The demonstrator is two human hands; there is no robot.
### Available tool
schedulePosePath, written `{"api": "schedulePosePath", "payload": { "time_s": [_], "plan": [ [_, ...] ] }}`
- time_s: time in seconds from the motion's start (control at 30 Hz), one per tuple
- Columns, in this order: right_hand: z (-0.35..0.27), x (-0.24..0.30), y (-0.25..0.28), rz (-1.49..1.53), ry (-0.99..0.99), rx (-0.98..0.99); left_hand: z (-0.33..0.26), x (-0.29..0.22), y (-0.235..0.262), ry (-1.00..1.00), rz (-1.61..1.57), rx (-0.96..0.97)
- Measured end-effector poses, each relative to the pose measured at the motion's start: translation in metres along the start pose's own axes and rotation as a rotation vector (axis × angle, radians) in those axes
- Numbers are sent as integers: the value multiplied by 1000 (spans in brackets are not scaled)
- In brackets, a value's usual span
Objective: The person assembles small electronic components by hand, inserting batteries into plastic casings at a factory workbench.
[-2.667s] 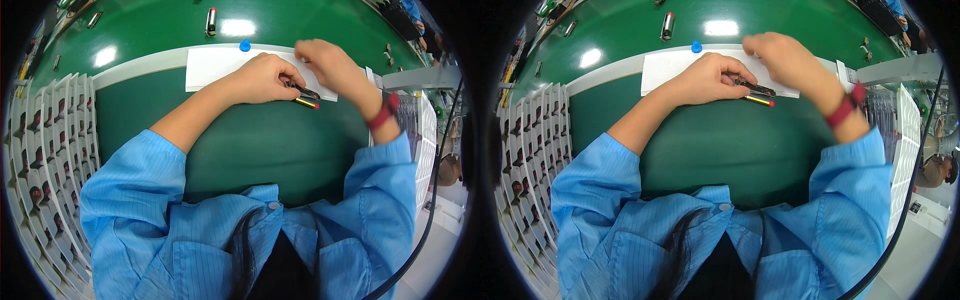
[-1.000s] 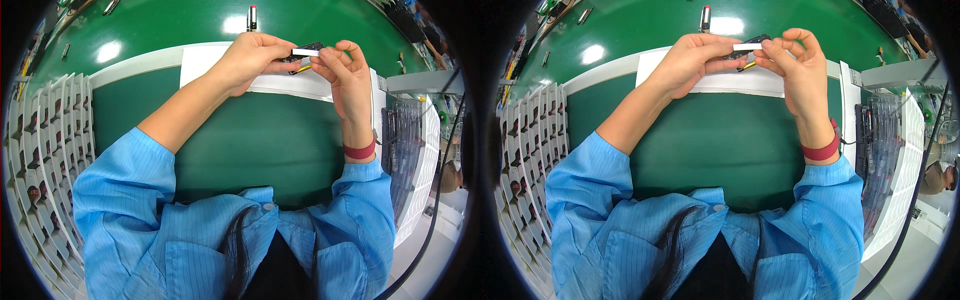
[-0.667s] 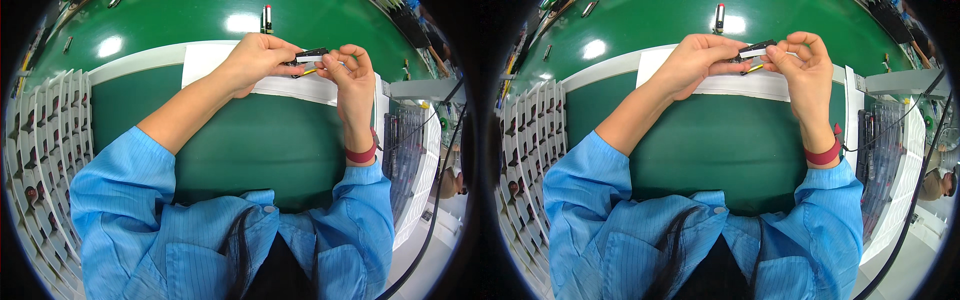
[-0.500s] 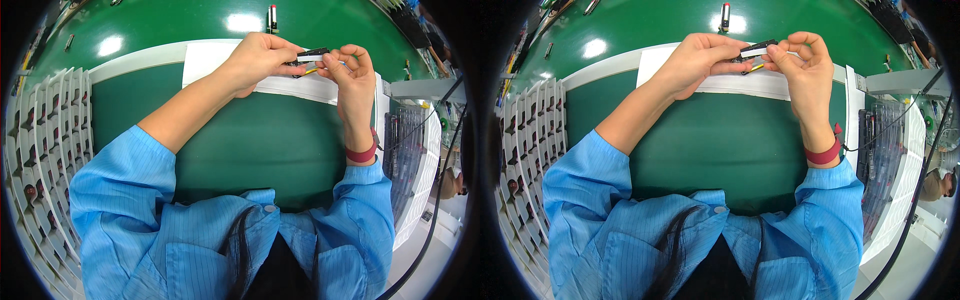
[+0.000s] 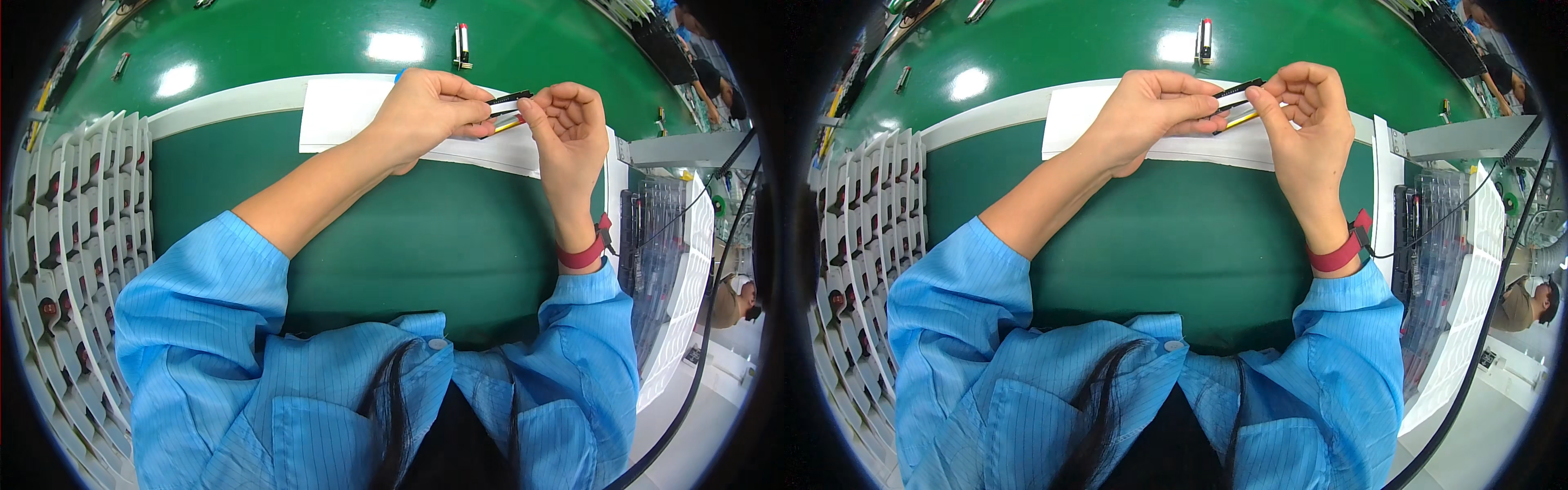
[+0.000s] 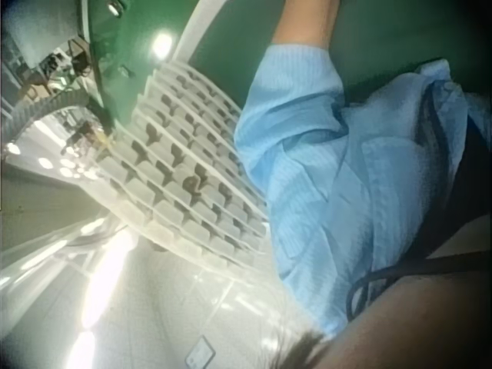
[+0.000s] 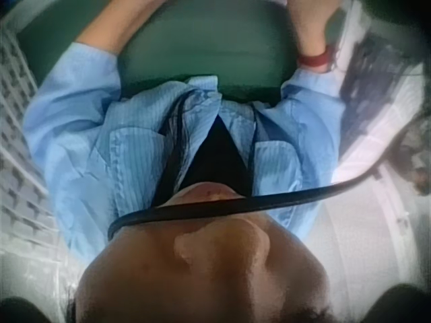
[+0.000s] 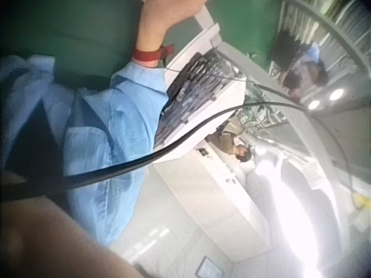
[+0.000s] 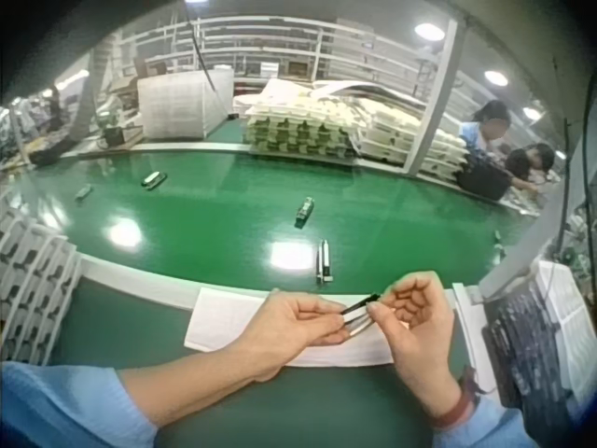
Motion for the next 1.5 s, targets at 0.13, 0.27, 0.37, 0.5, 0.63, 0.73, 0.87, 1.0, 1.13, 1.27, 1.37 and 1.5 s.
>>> {"api": "schedulePosePath", "payload": {
  "time_s": [0.13,0.27,0.37,0.5,0.63,0.73,0.87,1.0,1.13,1.27,1.37,1.5],
  "plan": [
    [1,-2,1,-57,22,-3,2,0,0,9,16,17],
    [3,10,-1,-263,82,-38,1,-1,1,-28,56,7],
    [12,9,12,-243,-27,-100,-3,-4,-3,-46,101,82],
    [10,-4,18,485,-491,379,-9,-16,-10,366,-285,473],
    [9,11,13,494,-480,560,-12,-12,-9,396,-198,616],
    [9,16,8,437,-424,517,-11,-12,-7,375,-159,607],
    [9,17,5,81,17,54,-9,-12,-18,131,-75,271],
    [5,13,1,242,46,65,-21,-8,-31,-27,-67,103],
    [6,13,1,255,19,129,-23,-11,-30,-1,-58,109],
    [7,13,1,267,-3,139,-22,-10,-26,33,-16,136],
    [10,11,3,223,-33,186,-20,-10,-26,61,2,168],
    [12,5,7,157,63,304,-15,-7,-21,179,-9,255]
  ]
}}
Point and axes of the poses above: each hand's wrist, its own z-axis towards the middle knuckle, its own y-axis out of the back of the hand, x = y × z, the point moved 4 cm from there along z, towards the middle knuckle, and after that the axes turned 3 degrees about -z, right-handed, at the moved point
